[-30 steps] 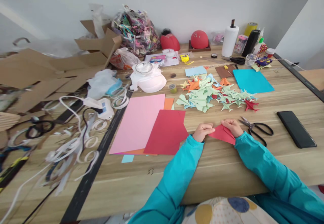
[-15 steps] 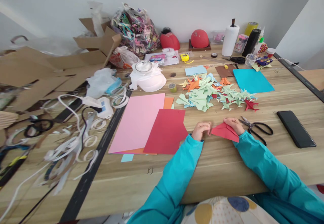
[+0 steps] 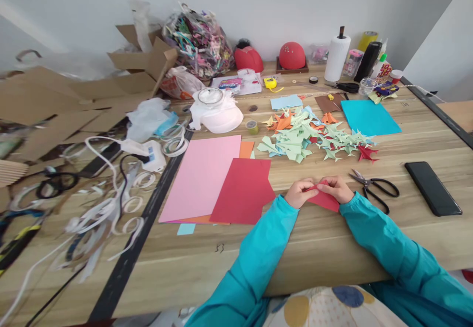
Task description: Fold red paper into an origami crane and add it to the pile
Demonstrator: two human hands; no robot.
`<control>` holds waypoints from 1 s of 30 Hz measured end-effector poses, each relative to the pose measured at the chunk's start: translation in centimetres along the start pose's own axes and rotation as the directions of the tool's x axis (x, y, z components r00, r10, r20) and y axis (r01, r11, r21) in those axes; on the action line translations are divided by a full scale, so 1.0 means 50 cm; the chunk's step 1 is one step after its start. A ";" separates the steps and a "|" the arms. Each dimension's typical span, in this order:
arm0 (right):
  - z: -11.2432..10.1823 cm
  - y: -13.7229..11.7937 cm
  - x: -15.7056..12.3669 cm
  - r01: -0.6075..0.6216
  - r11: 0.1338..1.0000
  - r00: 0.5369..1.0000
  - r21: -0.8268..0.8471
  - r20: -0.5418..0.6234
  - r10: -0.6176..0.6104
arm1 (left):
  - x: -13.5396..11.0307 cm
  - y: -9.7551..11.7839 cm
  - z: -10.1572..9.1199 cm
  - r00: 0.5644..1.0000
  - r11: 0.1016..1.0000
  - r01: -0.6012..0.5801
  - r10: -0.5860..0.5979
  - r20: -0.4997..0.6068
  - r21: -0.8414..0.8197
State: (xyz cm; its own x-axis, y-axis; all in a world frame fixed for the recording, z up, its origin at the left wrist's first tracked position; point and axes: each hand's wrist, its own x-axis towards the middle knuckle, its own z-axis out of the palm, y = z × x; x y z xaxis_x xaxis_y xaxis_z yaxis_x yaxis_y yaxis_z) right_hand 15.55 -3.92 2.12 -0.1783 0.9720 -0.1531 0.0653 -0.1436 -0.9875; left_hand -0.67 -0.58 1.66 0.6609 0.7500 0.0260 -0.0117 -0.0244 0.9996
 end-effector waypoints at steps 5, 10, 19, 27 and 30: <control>-0.002 0.004 0.000 -0.016 1.000 0.999 -0.009 0.043 0.017 | -0.001 0.004 0.002 0.999 0.999 -0.003 0.005 -0.032 0.032; -0.003 0.008 0.001 0.045 0.992 0.999 -0.117 0.019 -0.043 | -0.002 0.001 0.006 0.998 0.998 -0.011 0.015 -0.061 0.057; -0.001 0.007 0.002 0.023 0.989 1.000 -0.145 0.015 -0.021 | -0.002 0.003 0.004 0.998 0.999 0.004 -0.001 -0.064 0.041; 0.002 0.009 0.002 0.028 0.996 0.998 -0.080 0.051 -0.024 | 0.000 0.005 0.003 0.995 0.999 0.027 -0.025 -0.096 0.022; 0.001 0.011 0.002 0.000 0.999 0.999 -0.039 0.048 0.002 | 0.001 0.003 0.000 0.996 0.999 0.035 -0.035 -0.079 -0.004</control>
State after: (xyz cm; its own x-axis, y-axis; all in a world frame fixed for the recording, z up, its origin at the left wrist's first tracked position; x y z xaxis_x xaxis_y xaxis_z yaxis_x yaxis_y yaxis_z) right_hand 15.50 -3.90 1.56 -0.2254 0.9616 -0.1564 0.1039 -0.1359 -0.9853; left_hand -0.64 -0.53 1.79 0.5998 0.8001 -0.0089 0.0085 0.0047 1.0000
